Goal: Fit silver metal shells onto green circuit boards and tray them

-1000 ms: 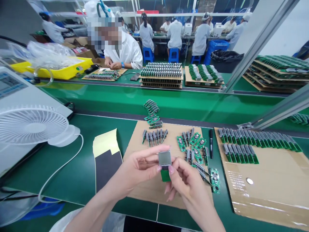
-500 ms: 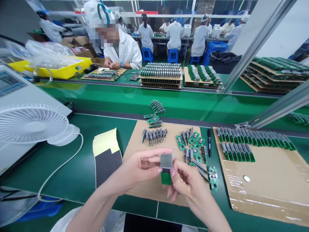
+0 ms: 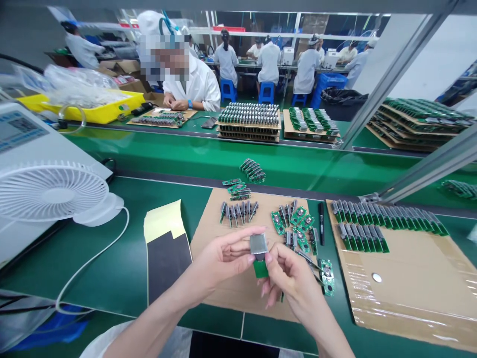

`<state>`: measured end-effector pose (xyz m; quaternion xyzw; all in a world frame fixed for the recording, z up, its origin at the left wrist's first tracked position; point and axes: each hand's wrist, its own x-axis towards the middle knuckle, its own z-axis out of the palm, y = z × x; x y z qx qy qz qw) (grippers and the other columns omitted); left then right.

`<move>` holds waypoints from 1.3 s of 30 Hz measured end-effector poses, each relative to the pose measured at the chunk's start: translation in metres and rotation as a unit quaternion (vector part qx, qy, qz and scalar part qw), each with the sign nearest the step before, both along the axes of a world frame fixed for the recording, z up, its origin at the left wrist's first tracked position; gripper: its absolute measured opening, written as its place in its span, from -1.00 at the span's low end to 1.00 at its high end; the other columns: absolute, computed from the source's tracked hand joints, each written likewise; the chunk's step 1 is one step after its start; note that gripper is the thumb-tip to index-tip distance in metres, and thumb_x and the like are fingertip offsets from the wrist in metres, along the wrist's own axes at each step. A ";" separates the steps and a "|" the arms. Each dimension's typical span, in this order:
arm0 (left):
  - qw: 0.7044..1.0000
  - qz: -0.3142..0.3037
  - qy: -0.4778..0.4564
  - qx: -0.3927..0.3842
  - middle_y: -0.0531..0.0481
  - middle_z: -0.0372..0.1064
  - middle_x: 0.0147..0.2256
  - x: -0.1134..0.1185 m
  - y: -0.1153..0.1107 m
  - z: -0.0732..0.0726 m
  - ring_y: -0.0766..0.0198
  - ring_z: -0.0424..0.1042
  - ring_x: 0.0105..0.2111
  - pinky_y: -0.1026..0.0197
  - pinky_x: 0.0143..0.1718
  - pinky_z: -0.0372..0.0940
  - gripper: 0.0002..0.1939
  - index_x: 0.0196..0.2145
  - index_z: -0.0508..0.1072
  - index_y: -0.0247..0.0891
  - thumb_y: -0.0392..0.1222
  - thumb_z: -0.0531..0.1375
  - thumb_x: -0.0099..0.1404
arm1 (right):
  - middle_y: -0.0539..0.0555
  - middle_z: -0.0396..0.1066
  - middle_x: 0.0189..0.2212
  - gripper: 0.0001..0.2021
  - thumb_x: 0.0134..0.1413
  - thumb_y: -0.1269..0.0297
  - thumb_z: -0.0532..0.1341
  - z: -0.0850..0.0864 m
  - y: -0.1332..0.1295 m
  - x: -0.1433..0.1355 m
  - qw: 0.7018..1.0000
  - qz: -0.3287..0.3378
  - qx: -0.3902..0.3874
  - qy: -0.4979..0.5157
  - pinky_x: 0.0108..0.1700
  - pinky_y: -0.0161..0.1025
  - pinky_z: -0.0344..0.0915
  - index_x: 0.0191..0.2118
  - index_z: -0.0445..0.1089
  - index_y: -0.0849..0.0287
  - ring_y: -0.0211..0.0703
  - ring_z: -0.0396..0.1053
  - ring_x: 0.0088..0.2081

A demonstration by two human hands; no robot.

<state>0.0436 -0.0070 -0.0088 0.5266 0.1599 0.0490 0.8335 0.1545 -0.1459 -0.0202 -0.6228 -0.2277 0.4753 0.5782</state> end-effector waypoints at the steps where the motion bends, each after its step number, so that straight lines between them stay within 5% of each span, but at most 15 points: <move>1: 1.000 0.011 0.003 -0.004 -0.03 0.55 -0.07 0.000 -0.001 -0.002 0.25 0.49 -0.03 0.03 0.20 0.24 -0.52 0.11 0.39 -0.09 -0.20 0.28 0.22 | -0.05 0.39 -0.63 -0.61 0.17 -0.06 0.21 0.001 0.001 0.000 1.000 -0.006 -0.008 0.001 -0.61 -0.47 0.35 -0.44 0.24 0.17 -0.36 0.37 -0.65; 7: 0.998 0.031 0.045 0.007 -0.03 0.57 -0.14 0.001 -0.003 -0.003 0.24 0.53 -0.10 -0.01 0.17 0.28 -0.40 0.16 0.33 -0.10 -0.18 0.33 0.16 | -0.04 0.34 -0.57 -0.64 0.15 -0.04 0.24 -0.002 -0.001 -0.003 0.999 -0.006 0.041 0.014 -0.64 -0.44 0.37 -0.43 0.27 0.18 -0.30 0.40 -0.55; 12: 0.986 0.052 0.079 0.136 -0.10 0.54 -0.10 0.004 -0.002 0.005 0.21 0.52 -0.09 -0.03 0.15 0.35 -0.46 0.11 0.40 -0.16 -0.22 0.29 0.15 | -0.07 0.34 -0.62 -0.62 0.13 -0.05 0.25 0.000 -0.002 -0.008 0.999 -0.028 0.015 -0.003 -0.62 -0.47 0.36 -0.43 0.24 0.18 -0.36 0.34 -0.61; 16: 0.962 0.076 0.052 0.257 -0.11 0.41 0.09 0.006 -0.003 0.005 0.18 0.47 -0.03 -0.04 0.16 0.36 -0.53 0.04 0.47 -0.16 -0.19 0.28 0.14 | -0.08 0.35 -0.65 -0.61 0.12 -0.07 0.25 0.004 -0.002 -0.011 0.999 -0.029 0.019 0.001 -0.62 -0.47 0.36 -0.43 0.23 0.17 -0.38 0.32 -0.65; 26: 0.875 0.107 -0.044 0.470 -0.12 0.45 -0.01 0.002 -0.008 -0.001 0.23 0.44 0.00 0.07 0.12 0.39 -0.62 0.04 0.41 -0.22 -0.22 0.16 0.25 | -0.06 0.37 -0.63 -0.62 0.16 -0.08 0.21 0.014 -0.003 -0.019 0.999 -0.028 0.004 -0.026 -0.59 -0.43 0.33 -0.42 0.23 0.16 -0.36 0.35 -0.64; 31: 0.846 0.119 -0.080 0.513 -0.11 0.40 -0.01 0.002 -0.007 -0.008 0.28 0.42 0.01 0.13 0.10 0.39 -0.63 0.06 0.37 -0.23 -0.24 0.14 0.29 | -0.05 0.37 -0.61 -0.62 0.17 -0.08 0.20 0.015 -0.004 -0.020 0.999 -0.024 -0.002 -0.034 -0.55 -0.40 0.34 -0.40 0.24 0.15 -0.35 0.36 -0.61; 39: 0.948 0.038 -0.037 0.314 -0.01 0.36 0.01 -0.002 0.004 0.006 0.37 0.39 -0.14 0.21 -0.01 0.37 -0.64 0.08 0.40 -0.09 -0.12 0.12 0.33 | -0.03 0.39 -0.59 -0.61 0.17 -0.09 0.20 0.026 -0.004 -0.022 1.000 -0.025 -0.008 -0.010 -0.50 -0.37 0.41 -0.41 0.25 0.16 -0.32 0.39 -0.58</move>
